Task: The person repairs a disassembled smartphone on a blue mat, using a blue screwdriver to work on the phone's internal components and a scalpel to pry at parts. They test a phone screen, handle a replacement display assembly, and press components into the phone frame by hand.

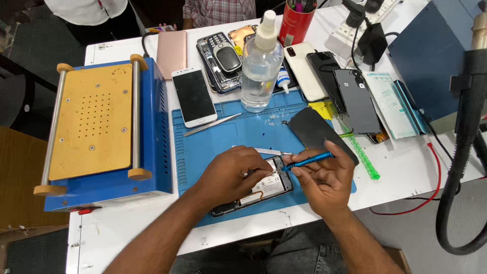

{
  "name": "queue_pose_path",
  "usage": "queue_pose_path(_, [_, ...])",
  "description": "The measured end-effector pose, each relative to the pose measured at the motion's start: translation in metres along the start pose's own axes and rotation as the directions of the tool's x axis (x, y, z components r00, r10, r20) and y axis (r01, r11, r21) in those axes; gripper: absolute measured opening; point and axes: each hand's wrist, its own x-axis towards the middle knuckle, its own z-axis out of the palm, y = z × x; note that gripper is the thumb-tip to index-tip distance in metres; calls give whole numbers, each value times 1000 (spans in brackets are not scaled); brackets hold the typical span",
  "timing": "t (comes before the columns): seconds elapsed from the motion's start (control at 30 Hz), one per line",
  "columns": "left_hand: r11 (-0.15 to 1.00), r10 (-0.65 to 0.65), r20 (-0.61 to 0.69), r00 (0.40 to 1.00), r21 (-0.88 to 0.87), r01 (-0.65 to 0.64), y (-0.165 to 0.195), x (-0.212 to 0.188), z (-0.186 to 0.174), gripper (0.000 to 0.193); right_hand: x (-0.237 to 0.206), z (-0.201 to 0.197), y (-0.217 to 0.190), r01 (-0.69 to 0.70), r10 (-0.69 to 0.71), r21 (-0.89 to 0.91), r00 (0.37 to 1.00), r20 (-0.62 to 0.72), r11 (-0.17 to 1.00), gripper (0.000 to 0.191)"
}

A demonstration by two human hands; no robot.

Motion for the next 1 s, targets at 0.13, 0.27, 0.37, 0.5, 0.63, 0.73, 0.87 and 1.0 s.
queue_pose_path(0.13, [999,30,-66,997,-8,-31,1,-1,-2,9,2,1,2,64,-61,-50,996,60,997,75])
queue_pose_path(0.27, [999,31,-81,996,10,-30,4,-3,1,7,3,1,2,71,-66,-50,994,87,996,74])
queue_pose_path(0.37, [998,44,-80,996,40,-41,3,-2,2,8,3,1,0,74,-69,-53,993,95,996,74])
queue_pose_path(0.5, [998,52,-101,994,36,-48,2,-2,2,8,4,3,1,76,-70,-56,993,96,996,76])
queue_pose_path(0.63, [996,-7,-79,997,89,15,-1,-1,-2,9,2,0,0,78,-75,-74,996,39,994,76])
queue_pose_path(0.73, [990,-71,-54,996,116,77,-2,1,-3,11,-5,-9,-6,36,-39,-153,999,-18,988,78])
queue_pose_path(0.87, [990,-77,-58,995,117,83,-5,0,-4,12,-17,-17,-10,47,-46,-230,999,10,972,81])
queue_pose_path(1.0, [989,-58,-43,997,136,64,-9,-1,-3,13,-25,-19,-9,96,-80,-269,994,71,958,82])
